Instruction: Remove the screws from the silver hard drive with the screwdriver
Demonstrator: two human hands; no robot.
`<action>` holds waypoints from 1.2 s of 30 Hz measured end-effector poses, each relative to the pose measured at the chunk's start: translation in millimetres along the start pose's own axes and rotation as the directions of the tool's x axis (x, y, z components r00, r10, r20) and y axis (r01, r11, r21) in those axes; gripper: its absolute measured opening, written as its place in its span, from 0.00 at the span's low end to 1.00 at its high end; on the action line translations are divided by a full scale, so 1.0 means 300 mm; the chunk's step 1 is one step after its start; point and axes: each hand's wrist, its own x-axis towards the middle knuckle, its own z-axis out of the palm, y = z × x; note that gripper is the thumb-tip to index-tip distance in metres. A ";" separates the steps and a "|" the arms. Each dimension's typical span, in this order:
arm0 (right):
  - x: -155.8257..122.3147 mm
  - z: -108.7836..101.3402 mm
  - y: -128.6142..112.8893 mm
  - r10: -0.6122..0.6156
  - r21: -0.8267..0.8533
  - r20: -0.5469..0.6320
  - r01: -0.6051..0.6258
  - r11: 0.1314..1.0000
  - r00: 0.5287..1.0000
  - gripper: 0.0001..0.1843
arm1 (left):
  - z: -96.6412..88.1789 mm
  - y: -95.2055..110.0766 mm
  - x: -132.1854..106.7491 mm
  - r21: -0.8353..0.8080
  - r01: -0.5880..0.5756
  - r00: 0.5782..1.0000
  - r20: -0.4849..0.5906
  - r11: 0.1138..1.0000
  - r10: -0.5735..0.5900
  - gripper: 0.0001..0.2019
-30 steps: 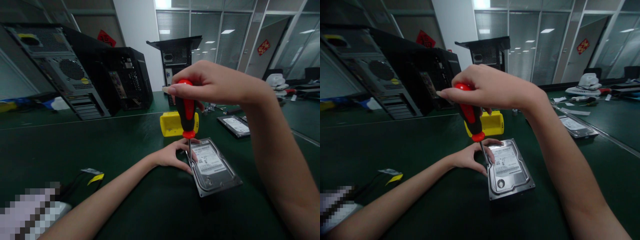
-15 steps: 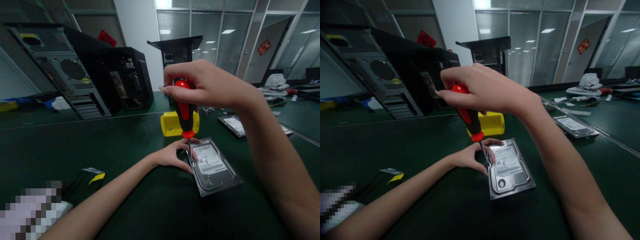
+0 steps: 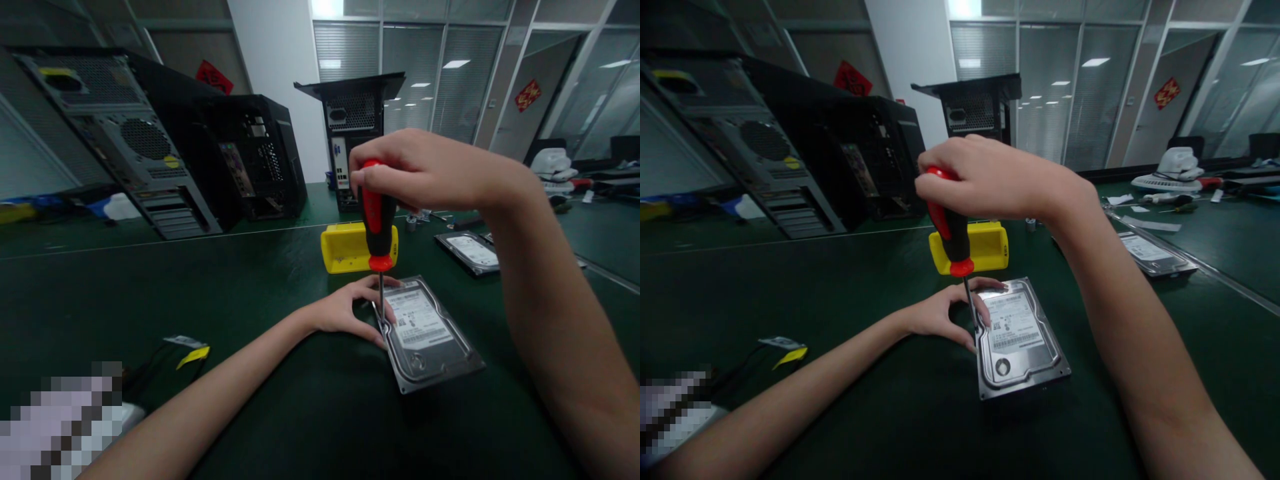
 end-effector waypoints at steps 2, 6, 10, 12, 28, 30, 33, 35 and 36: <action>-0.001 0.000 0.000 -0.002 -0.012 -0.006 0.002 1.000 1.000 0.20 | 0.000 0.002 0.000 0.005 -0.002 1.000 -0.002 1.000 0.002 0.16; -0.004 0.004 -0.001 -0.010 -0.011 -0.011 0.010 1.000 1.000 0.25 | 0.001 0.004 0.002 0.012 -0.004 1.000 -0.006 1.000 0.004 0.16; -0.007 0.007 -0.003 0.025 -0.021 -0.038 -0.026 0.999 0.999 0.27 | 0.001 0.002 0.001 0.010 0.001 1.000 -0.001 1.000 -0.001 0.16; -0.007 0.006 -0.003 0.041 -0.025 -0.052 -0.042 0.999 0.998 0.28 | 0.000 0.002 0.000 0.007 0.008 1.000 0.000 1.000 -0.008 0.16; 0.003 0.009 -0.004 0.095 -0.029 -0.087 -0.098 0.995 0.992 0.38 | 0.001 0.002 0.000 0.013 0.013 1.000 -0.003 1.000 -0.013 0.16; 0.002 0.006 -0.001 0.126 -0.020 -0.077 -0.128 0.992 0.989 0.39 | 0.001 0.002 0.000 0.017 0.006 1.000 -0.002 1.000 -0.006 0.16; 0.001 0.002 0.005 0.141 -0.026 -0.027 -0.142 0.990 0.990 0.35 | 0.001 0.003 0.001 0.015 -0.002 1.000 -0.002 1.000 0.002 0.16; 0.000 0.002 0.007 0.117 -0.018 -0.026 -0.118 0.993 0.993 0.32 | 0.000 0.006 0.001 0.014 -0.001 1.000 -0.002 1.000 0.001 0.16; 0.001 0.003 0.008 0.099 0.002 -0.029 -0.099 0.995 0.995 0.30 | 0.000 0.007 0.001 0.015 0.003 1.000 -0.001 1.000 -0.003 0.16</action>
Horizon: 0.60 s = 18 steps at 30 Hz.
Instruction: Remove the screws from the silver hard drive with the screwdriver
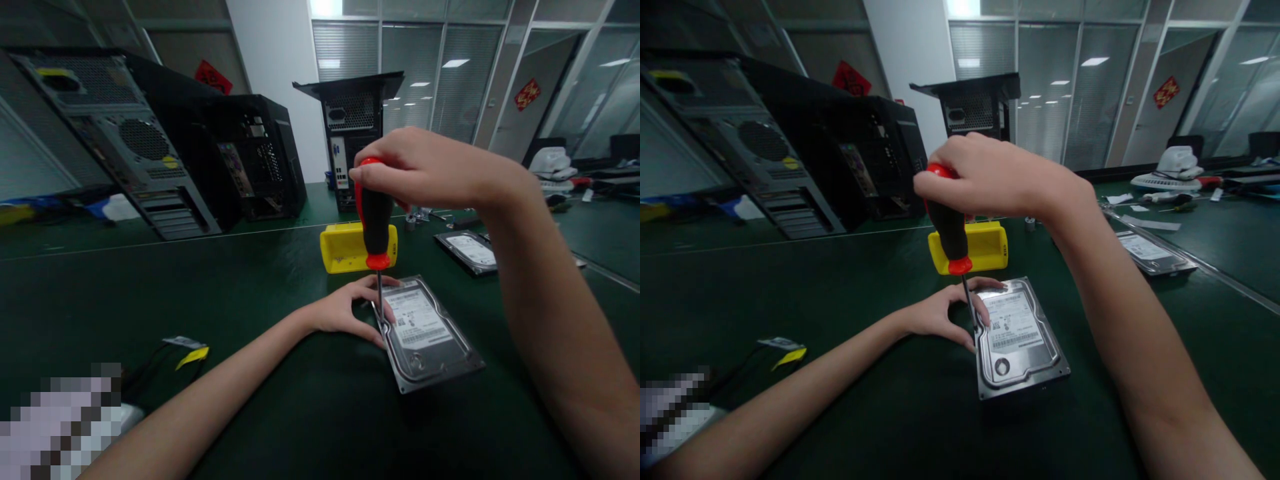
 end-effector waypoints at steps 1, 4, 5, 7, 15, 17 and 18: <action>0.001 0.001 -0.001 -0.019 0.031 0.009 0.019 0.999 1.000 0.29 | 0.000 0.001 0.000 0.001 0.005 1.000 0.001 1.000 -0.005 0.16; 0.004 0.001 -0.010 -0.065 0.126 0.059 0.057 0.990 0.996 0.24 | 0.000 0.004 0.000 -0.002 0.016 1.000 0.002 1.000 -0.016 0.16; 0.005 0.000 -0.015 -0.081 0.150 0.078 0.069 0.986 0.994 0.22 | 0.001 0.005 0.000 -0.004 0.020 1.000 -0.001 1.000 -0.020 0.16; 0.006 -0.004 -0.026 -0.115 0.195 0.122 0.089 0.977 0.986 0.20 | 0.002 0.009 0.000 -0.009 0.029 1.000 -0.007 1.000 -0.029 0.16; 0.012 0.006 -0.050 -0.173 0.149 0.102 0.156 0.976 0.980 0.22 | 0.003 0.009 0.000 -0.013 0.029 1.000 0.003 0.999 -0.029 0.16; 0.015 0.013 -0.044 -0.193 0.079 0.033 0.190 0.979 0.981 0.22 | 0.003 0.008 0.000 -0.010 0.035 0.999 0.000 0.999 -0.035 0.17; 0.016 0.015 -0.041 -0.200 0.046 0.005 0.200 0.979 0.980 0.22 | 0.003 0.007 0.000 -0.008 0.037 0.999 -0.002 0.999 -0.037 0.17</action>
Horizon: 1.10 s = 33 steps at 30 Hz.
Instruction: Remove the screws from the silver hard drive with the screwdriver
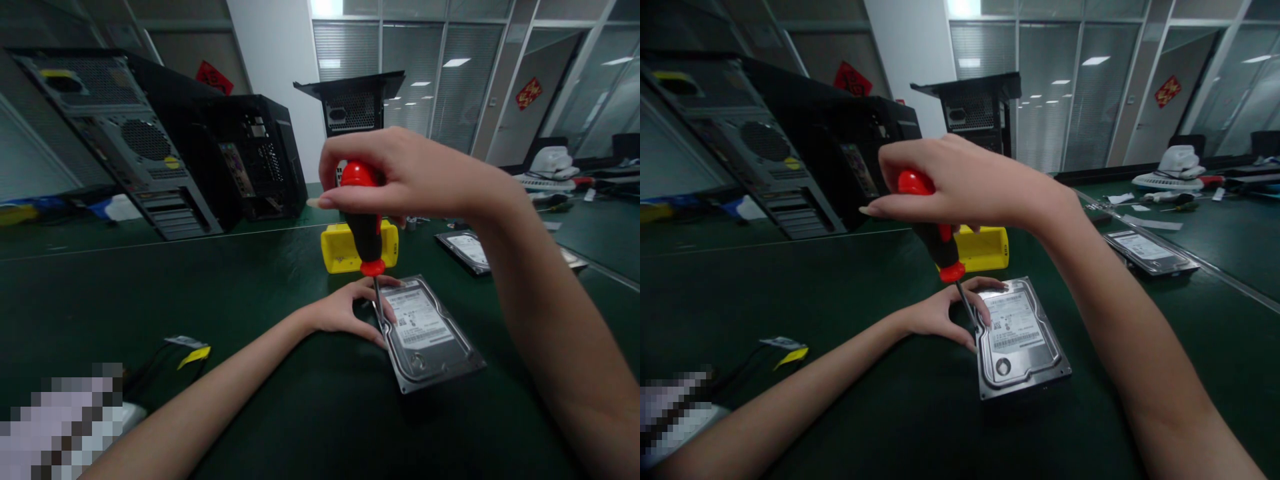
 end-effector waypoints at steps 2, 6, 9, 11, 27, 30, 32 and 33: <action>-0.001 0.001 0.006 0.011 -0.037 -0.017 -0.012 0.999 1.000 0.23 | -0.001 -0.001 0.000 0.003 -0.004 1.000 -0.004 1.000 0.004 0.17; -0.011 -0.005 0.012 0.092 0.009 0.052 -0.093 0.996 0.994 0.29 | -0.003 -0.003 -0.002 0.012 -0.020 1.000 0.002 1.000 0.020 0.17; -0.018 -0.012 0.015 0.116 0.023 0.050 -0.117 0.993 0.992 0.29 | -0.003 -0.005 -0.003 0.015 -0.024 1.000 -0.002 1.000 0.024 0.16; -0.021 -0.016 0.016 0.116 0.023 0.038 -0.117 0.993 0.993 0.25 | -0.003 -0.005 -0.003 0.009 -0.023 1.000 -0.004 1.000 0.023 0.16; -0.027 -0.021 0.007 0.152 0.000 -0.015 -0.152 0.988 0.988 0.27 | -0.005 -0.003 -0.003 0.003 -0.026 1.000 0.009 1.000 0.026 0.16; -0.032 -0.015 0.001 0.145 -0.039 -0.076 -0.148 0.988 0.987 0.27 | -0.006 -0.006 -0.003 0.016 -0.030 0.999 0.011 0.999 0.030 0.16; -0.035 -0.014 -0.001 0.160 -0.052 -0.073 -0.164 0.985 0.984 0.26 | -0.005 -0.008 -0.004 0.013 -0.030 0.999 0.013 0.999 0.030 0.16; -0.036 -0.014 -0.002 0.170 -0.055 -0.071 -0.175 0.983 0.983 0.26 | -0.006 -0.009 -0.004 0.011 -0.029 1.000 0.013 1.000 0.029 0.17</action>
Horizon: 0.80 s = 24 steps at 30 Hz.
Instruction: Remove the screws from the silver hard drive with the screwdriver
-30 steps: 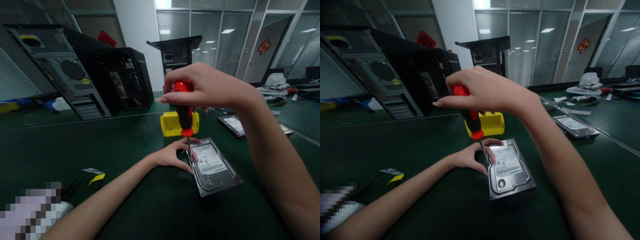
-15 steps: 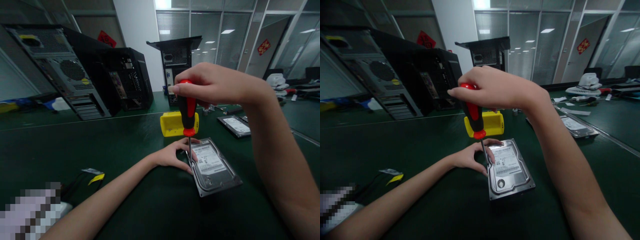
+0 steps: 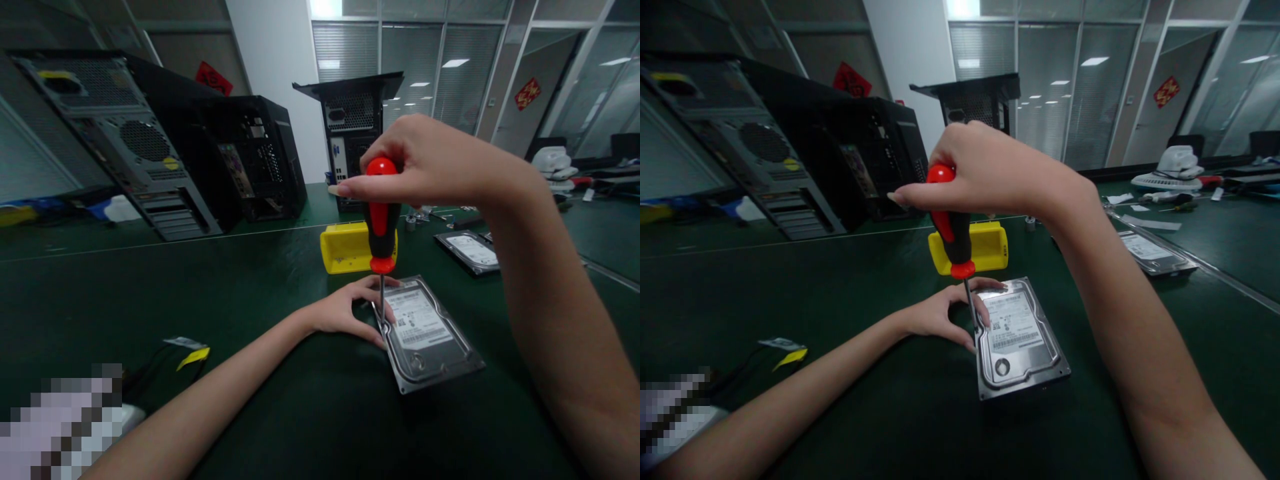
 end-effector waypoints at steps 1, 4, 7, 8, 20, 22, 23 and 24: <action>-0.001 0.000 0.001 0.010 -0.005 0.000 -0.010 1.000 1.000 0.27 | 0.000 -0.001 0.000 -0.003 0.002 1.000 0.000 1.000 -0.002 0.17; -0.001 0.000 0.008 0.041 -0.036 -0.004 -0.041 0.999 0.999 0.28 | 0.000 -0.008 -0.002 -0.007 -0.001 1.000 -0.004 1.000 0.001 0.17; 0.002 0.004 0.020 0.076 -0.055 0.014 -0.075 0.996 0.997 0.29 | 0.001 -0.014 -0.003 -0.007 -0.011 1.000 -0.007 1.000 0.011 0.16; 0.003 0.005 0.023 0.085 -0.050 0.023 -0.084 0.995 0.996 0.29 | 0.001 -0.016 -0.003 -0.006 -0.014 1.000 -0.007 1.000 0.013 0.16; 0.021 0.001 0.032 0.033 0.144 0.179 -0.059 0.988 0.983 0.30 | -0.004 -0.014 -0.002 -0.039 -0.019 1.000 -0.015 0.999 0.018 0.15; 0.023 -0.002 0.038 0.028 0.154 0.211 -0.061 0.986 0.977 0.31 | -0.004 -0.015 -0.001 -0.038 -0.025 1.000 -0.013 0.999 0.024 0.15; 0.023 -0.003 0.040 0.028 0.157 0.223 -0.064 0.986 0.974 0.31 | -0.004 -0.015 -0.001 -0.038 -0.027 1.000 -0.014 0.999 0.026 0.15; 0.021 -0.004 0.043 0.029 0.159 0.231 -0.067 0.985 0.972 0.29 | -0.004 -0.015 -0.001 -0.037 -0.026 1.000 -0.015 0.999 0.026 0.15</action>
